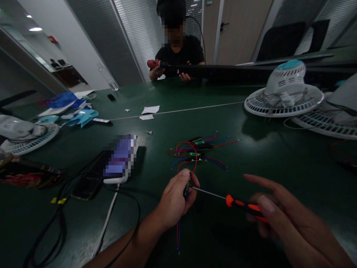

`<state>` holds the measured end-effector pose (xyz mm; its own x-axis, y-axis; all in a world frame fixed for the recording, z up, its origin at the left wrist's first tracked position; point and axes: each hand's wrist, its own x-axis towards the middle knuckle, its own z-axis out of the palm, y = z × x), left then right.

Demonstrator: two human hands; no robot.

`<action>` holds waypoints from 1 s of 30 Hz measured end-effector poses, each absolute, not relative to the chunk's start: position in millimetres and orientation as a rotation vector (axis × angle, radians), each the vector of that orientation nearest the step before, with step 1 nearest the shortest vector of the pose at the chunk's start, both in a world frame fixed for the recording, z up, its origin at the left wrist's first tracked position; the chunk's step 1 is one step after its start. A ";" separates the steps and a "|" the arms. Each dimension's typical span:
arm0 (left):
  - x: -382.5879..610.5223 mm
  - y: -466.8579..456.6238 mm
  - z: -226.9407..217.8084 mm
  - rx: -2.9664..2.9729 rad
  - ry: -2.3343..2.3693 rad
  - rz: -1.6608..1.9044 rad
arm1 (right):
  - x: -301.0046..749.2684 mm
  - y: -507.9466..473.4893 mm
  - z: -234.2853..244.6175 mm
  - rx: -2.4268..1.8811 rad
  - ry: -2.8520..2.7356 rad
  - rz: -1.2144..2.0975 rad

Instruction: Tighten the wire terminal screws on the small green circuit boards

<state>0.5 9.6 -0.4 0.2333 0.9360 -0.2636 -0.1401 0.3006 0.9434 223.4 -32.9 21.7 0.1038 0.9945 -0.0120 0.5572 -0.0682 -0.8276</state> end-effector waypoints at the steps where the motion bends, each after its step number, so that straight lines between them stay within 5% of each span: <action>1: 0.5 9.5 -0.6 0.967 1.043 0.928 | 223.1 -31.5 22.9 -1.727 -1.543 0.845; 30: 0.3 9.0 3.8 1.007 1.081 0.901 | 228.5 -40.3 16.2 -1.788 -1.435 0.719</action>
